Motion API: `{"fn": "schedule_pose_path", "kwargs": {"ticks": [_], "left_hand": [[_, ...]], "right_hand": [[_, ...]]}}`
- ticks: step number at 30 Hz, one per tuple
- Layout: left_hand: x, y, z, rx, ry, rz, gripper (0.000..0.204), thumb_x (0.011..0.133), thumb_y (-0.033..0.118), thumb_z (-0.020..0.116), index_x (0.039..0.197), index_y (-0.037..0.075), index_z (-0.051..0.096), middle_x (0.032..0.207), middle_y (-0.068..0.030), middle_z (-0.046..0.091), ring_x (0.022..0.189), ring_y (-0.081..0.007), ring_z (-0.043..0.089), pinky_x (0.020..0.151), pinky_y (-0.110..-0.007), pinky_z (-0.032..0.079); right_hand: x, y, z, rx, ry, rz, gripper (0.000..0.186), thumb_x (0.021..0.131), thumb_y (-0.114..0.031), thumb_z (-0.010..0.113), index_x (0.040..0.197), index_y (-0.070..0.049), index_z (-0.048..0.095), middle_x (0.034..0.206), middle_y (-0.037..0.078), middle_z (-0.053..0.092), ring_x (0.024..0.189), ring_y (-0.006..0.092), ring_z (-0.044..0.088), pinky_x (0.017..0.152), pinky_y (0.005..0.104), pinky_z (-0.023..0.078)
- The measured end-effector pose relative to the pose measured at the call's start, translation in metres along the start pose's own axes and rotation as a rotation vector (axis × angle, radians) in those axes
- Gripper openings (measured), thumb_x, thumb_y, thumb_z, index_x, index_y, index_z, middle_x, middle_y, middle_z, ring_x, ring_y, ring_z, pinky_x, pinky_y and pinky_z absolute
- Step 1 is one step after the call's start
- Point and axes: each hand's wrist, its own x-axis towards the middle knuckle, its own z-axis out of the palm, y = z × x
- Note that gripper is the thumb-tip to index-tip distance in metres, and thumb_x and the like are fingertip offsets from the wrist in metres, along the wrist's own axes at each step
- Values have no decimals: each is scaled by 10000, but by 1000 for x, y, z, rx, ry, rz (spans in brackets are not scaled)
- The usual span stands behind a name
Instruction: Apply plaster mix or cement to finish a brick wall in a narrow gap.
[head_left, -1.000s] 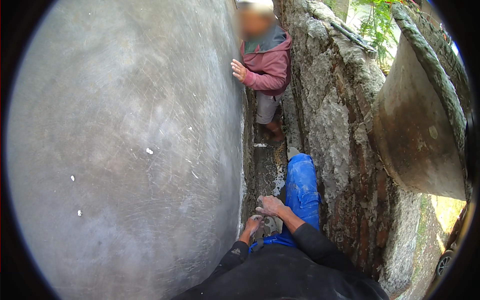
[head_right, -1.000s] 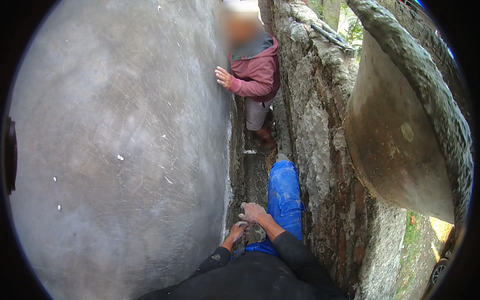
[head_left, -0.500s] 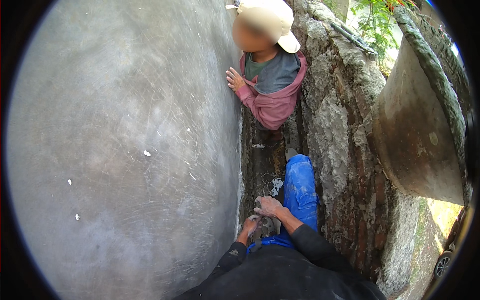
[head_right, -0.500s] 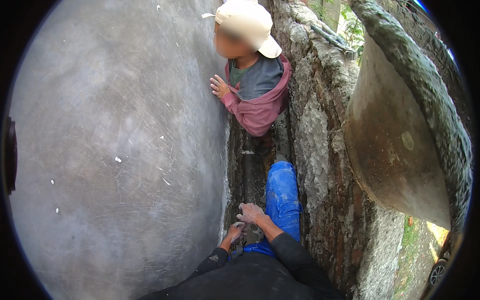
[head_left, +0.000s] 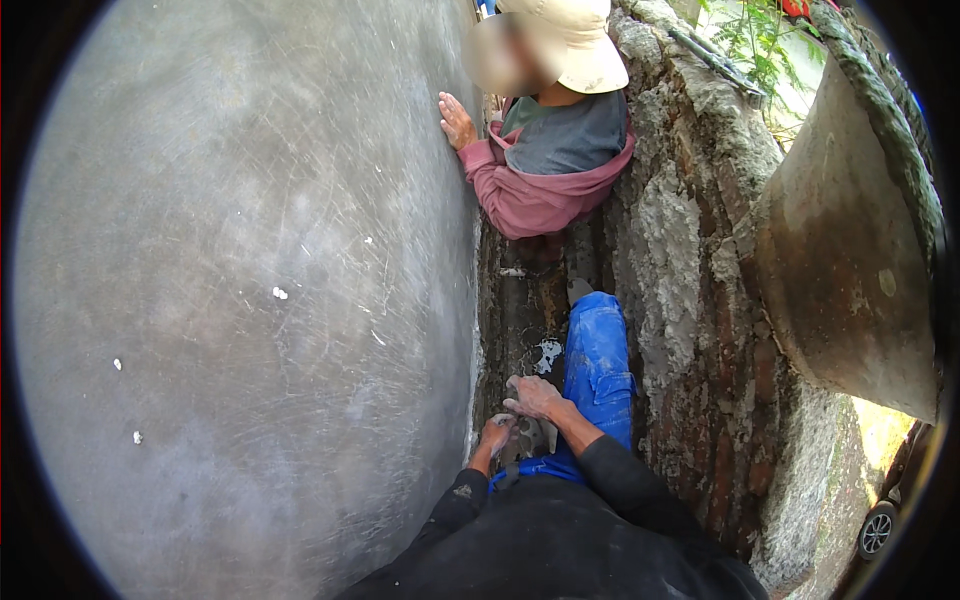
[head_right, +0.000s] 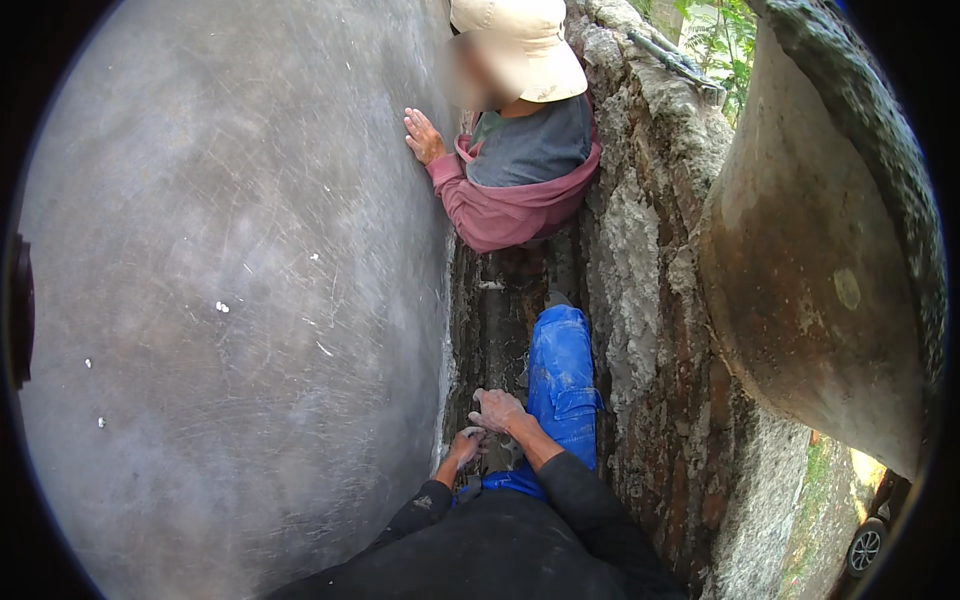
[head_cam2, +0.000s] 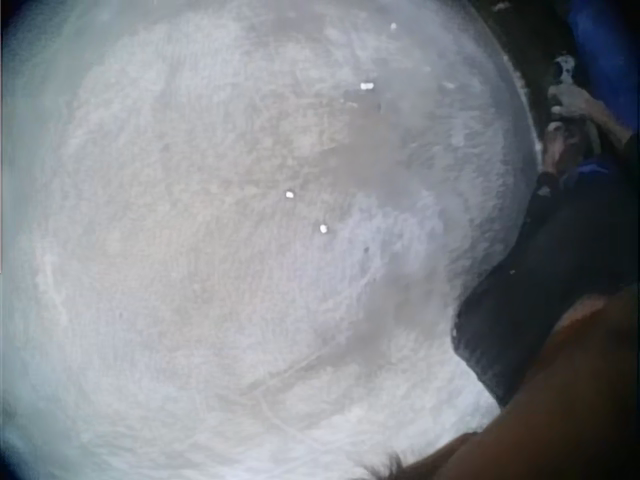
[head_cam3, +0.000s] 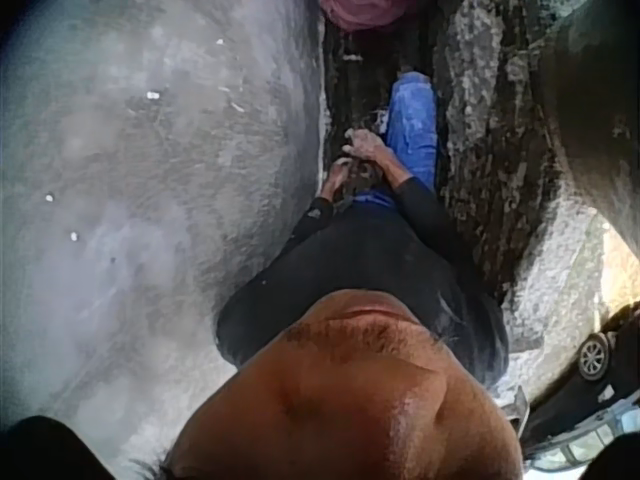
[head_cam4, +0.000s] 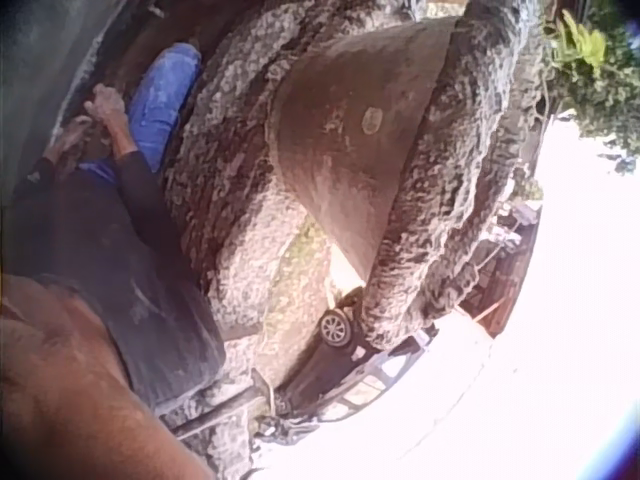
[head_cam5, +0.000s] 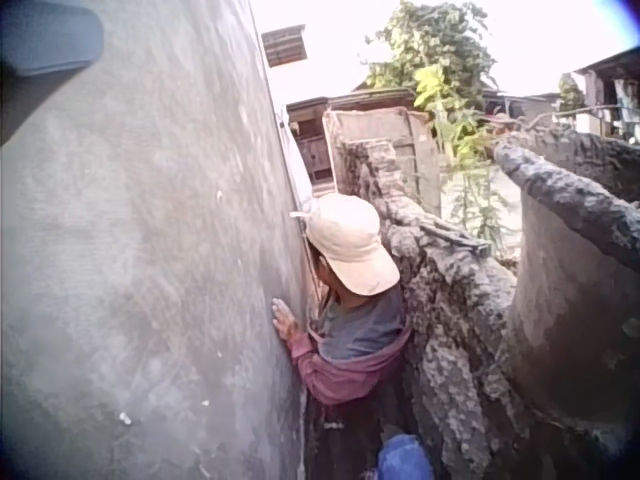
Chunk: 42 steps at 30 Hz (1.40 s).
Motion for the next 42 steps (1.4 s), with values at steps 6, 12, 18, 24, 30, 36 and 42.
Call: {"fn": "schedule_pose_path", "kwargs": {"ticks": [6,12,18,24,30,36,42], "left_hand": [[3,-3,3,13,-18,8,246,931,165,629,1135,27,627,974,-100,681,870,-206,701,654,-333,599],[13,-21,-4,94,-31,41,286,974,268,559,1202,98,594,1001,-74,706,750,-186,706,570,-297,517],[9,-13,-2,109,-53,12,273,978,252,548,1189,84,593,996,-75,703,763,-187,705,578,-296,519],[6,-12,0,104,-42,-4,276,958,238,593,1168,61,625,955,-89,707,781,-209,705,625,-320,564],[9,-15,0,79,-40,14,273,954,241,602,1163,67,625,953,-93,708,750,-216,707,609,-327,559],[6,-13,0,75,-50,4,267,947,208,610,1166,56,624,957,-100,706,762,-213,707,617,-323,565],[1,-11,0,53,-35,9,283,947,212,613,1183,55,616,946,-113,707,777,-209,704,646,-332,568]], "right_hand": [[-2,2,-6,20,-32,17,546,868,-404,608,1234,-7,525,1131,263,637,1094,410,606,943,484,488],[0,-3,-1,8,-2,9,505,871,-397,625,1229,-48,553,1097,237,649,1055,410,615,904,489,494],[2,3,4,16,-21,41,520,871,-407,626,1238,-48,546,1108,240,645,1071,410,608,911,490,492],[1,1,0,10,-38,57,524,873,-405,629,1247,-48,544,1113,241,644,1064,410,614,914,490,494],[-1,-2,-2,18,-44,53,529,874,-408,628,1252,-48,542,1124,240,641,1073,409,612,915,493,495],[1,0,2,23,-62,38,538,869,-391,626,1252,-26,531,1153,265,630,1105,418,602,946,486,491],[-1,-3,-1,40,-69,44,542,873,-391,624,1253,-17,528,1154,268,628,1107,414,601,946,486,489]]}}
